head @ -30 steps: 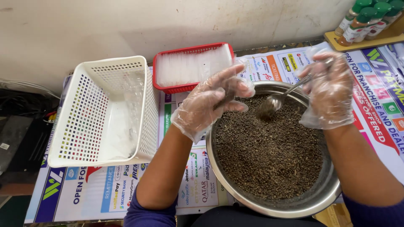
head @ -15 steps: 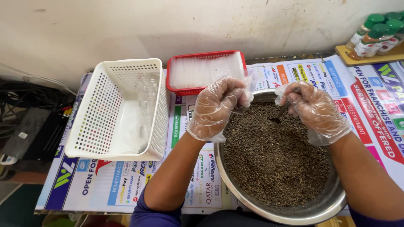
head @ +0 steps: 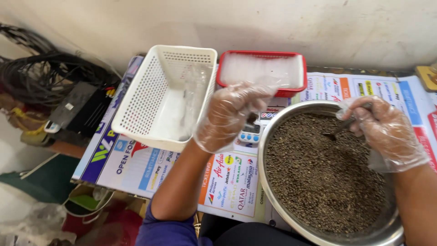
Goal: Bagging small seeds from a large bowl into plastic bags using a spoon
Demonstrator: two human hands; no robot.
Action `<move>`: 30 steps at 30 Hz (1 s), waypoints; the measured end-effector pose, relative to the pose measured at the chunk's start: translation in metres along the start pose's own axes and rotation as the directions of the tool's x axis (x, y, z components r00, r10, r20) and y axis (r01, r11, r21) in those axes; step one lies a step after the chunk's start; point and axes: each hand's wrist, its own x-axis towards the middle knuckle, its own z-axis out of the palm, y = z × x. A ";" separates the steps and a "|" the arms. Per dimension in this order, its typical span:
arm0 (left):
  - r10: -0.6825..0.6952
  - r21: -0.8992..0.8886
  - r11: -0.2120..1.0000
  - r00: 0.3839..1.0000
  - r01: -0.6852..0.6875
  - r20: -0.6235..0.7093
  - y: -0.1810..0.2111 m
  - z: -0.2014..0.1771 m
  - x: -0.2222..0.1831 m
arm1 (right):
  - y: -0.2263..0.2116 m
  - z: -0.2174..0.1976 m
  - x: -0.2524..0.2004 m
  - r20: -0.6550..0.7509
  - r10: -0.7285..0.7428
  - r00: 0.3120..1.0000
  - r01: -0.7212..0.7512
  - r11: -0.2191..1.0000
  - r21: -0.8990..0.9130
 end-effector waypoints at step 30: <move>-0.925 0.849 0.129 0.371 0.513 -0.083 -0.097 -0.188 -0.038 | 0.076 -0.008 0.005 -0.046 0.049 0.998 -0.043 0.992 0.117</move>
